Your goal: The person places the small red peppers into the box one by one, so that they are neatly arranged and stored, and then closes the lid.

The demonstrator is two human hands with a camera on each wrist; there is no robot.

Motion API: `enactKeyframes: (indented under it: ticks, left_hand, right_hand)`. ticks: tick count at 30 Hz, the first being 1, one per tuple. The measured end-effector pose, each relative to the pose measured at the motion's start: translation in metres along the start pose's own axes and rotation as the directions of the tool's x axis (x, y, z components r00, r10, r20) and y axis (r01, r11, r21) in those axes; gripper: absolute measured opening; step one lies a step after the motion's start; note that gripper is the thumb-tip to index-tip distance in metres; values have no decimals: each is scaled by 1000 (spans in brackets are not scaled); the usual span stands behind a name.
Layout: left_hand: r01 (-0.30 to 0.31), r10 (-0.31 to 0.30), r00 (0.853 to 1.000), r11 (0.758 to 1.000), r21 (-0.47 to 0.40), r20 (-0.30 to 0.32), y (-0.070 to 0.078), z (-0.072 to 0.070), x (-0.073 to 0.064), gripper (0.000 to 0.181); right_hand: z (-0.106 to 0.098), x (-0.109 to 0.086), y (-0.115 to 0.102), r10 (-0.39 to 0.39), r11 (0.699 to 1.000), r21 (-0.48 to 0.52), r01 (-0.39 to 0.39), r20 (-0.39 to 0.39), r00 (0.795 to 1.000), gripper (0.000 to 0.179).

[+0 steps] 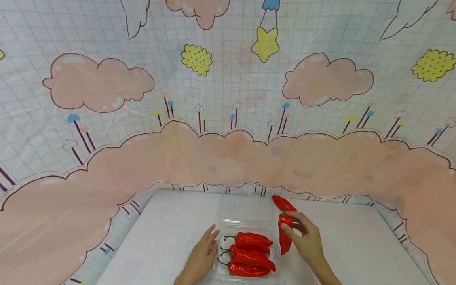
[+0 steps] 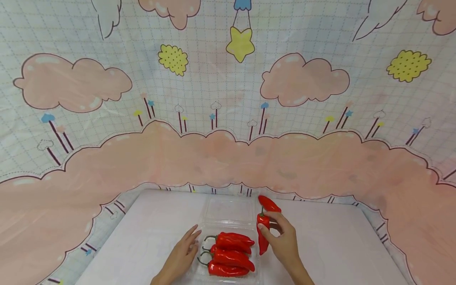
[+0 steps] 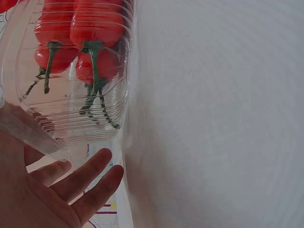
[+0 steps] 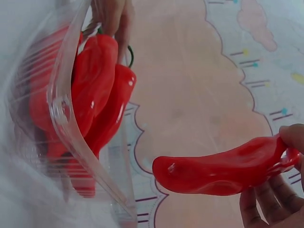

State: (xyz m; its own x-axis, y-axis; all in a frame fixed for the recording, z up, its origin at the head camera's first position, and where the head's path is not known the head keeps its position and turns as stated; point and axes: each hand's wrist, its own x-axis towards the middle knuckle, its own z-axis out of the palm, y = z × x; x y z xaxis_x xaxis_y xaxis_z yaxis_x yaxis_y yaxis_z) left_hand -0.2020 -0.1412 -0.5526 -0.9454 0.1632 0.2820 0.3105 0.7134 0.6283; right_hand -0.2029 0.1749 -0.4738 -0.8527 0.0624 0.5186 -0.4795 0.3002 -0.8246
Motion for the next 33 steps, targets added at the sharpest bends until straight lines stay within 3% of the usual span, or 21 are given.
enactKeyframes:
  ticks: [10,17,33]
  left_hand:
    - [5,-5,1000,1000,2,5,0,1,0,41]
    - [-1,1,1000,1000,9,4,0,1,1,42]
    - [25,-25,999,1000,6,26,1,1,3,42]
  right_hand:
    - [12,-4,-5,-11,999,-43,14,50,999,35]
    - [22,-4,2,-96,990,-96,105,92,991,34]
    - [44,-9,-1,-61,968,-225,114,229,972,38]
